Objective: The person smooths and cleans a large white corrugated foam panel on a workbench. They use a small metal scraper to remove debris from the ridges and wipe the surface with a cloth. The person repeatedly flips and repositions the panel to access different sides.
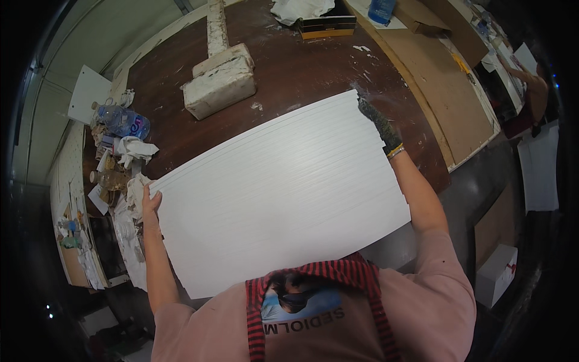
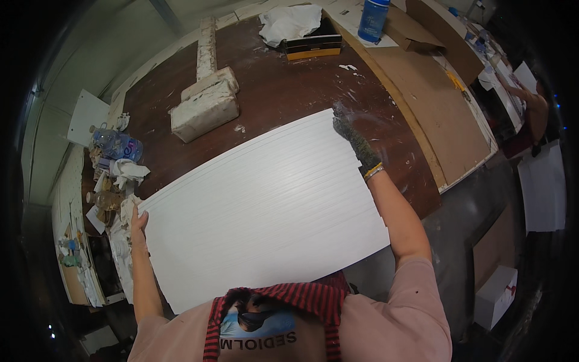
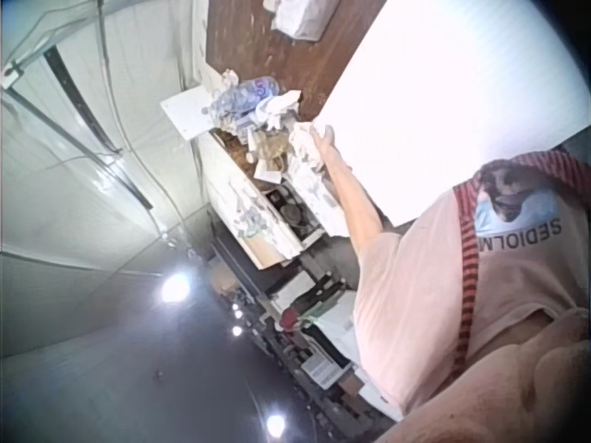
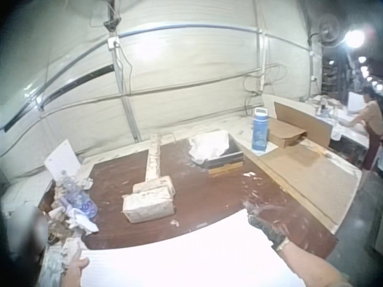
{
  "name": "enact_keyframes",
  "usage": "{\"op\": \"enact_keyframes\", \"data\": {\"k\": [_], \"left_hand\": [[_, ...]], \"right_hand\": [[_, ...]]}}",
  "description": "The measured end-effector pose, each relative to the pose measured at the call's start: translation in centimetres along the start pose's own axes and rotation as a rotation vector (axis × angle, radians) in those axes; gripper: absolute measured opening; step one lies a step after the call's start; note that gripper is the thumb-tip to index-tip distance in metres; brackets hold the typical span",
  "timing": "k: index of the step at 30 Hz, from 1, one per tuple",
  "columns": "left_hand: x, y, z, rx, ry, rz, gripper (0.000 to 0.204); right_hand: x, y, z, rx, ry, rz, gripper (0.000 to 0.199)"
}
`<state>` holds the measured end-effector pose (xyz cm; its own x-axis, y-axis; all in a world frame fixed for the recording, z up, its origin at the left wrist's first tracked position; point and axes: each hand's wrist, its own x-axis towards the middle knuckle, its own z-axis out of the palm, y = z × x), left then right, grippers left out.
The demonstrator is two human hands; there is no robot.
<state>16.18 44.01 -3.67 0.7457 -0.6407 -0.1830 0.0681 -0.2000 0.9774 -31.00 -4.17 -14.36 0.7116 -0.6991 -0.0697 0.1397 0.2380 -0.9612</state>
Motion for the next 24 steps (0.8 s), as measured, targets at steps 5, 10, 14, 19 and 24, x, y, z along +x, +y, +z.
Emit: {"op": "enact_keyframes", "data": {"k": [5,10,14,19,24], "left_hand": [[-8.7,-2.1,0.3,0.011,0.265,-0.055,0.057],[-18.1,-4.3,2.4,-0.05,0.471,-0.071,0.079],[-23.8,-5.4,3.9,-0.154,0.545,-0.011,0.058],[-27.1,-6.4,4.2,-0.11,0.847,-0.146,0.065],[-27.2,-6.4,4.2,0.011,0.852,-0.159,0.071]], "right_hand": [[6.7,-0.4,1.2,0.094,-0.137,0.06,0.056],[12.7,-1.5,5.9,0.121,-0.365,0.152,0.057],[15.8,-2.6,11.1,-0.03,-0.571,0.217,0.058],[17.2,-3.6,16.3,-0.214,-0.754,0.264,0.06],[16.6,-4.5,12.8,-0.209,-0.66,0.283,0.062]]}}
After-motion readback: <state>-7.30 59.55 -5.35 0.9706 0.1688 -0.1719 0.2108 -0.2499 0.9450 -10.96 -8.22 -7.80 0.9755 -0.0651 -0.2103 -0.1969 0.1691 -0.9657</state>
